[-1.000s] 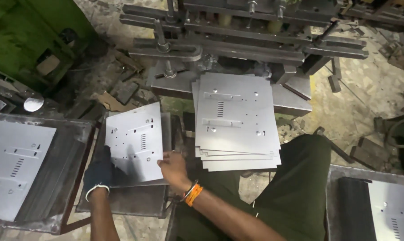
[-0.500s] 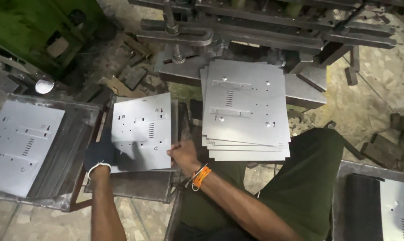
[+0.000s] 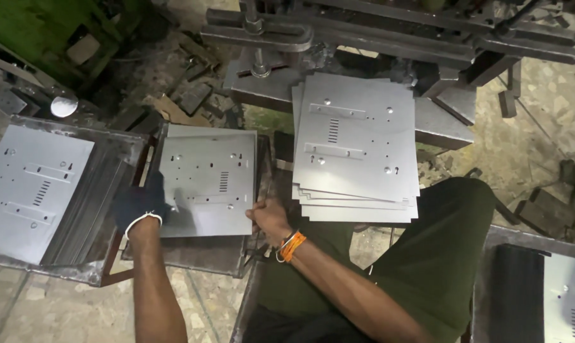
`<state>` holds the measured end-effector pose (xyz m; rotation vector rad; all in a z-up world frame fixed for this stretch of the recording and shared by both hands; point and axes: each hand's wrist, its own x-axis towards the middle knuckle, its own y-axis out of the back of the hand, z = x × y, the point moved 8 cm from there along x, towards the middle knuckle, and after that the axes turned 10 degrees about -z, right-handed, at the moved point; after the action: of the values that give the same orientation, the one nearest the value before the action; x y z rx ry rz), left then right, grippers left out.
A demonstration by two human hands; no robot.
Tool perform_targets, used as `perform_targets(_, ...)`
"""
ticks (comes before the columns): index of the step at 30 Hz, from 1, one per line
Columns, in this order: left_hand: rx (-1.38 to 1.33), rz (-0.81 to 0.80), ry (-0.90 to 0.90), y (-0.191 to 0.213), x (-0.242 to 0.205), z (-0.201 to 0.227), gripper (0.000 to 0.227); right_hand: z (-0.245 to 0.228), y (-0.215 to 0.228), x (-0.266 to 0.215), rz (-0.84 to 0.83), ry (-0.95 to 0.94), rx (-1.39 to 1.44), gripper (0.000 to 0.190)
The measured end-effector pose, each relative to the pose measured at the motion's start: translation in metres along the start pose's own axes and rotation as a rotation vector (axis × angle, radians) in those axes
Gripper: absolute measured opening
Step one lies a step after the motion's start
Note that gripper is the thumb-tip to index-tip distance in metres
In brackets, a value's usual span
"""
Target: Manually feeding metal components into a stamping machine and stacking the finished parts.
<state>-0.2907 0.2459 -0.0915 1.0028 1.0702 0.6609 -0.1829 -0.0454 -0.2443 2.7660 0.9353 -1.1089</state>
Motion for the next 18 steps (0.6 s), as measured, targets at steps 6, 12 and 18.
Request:
perform_targets(6, 0.054, 0.047, -0.149, -0.040, 0.044, -0.024, 0.079, -0.001, 0.004, -0.001, 0.005, 0.057, 0.017, 0.017)
perform_targets(12, -0.030, 0.118, 0.037, -0.006, -0.009, -0.007, 0.077, 0.008, 0.009, 0.014, 0.060, 0.050, -0.075, 0.019)
perform_targets(18, -0.191, 0.080, -0.116, -0.031, 0.011, 0.023, 0.065, -0.009, -0.002, -0.007, 0.029, 0.056, -0.085, 0.020)
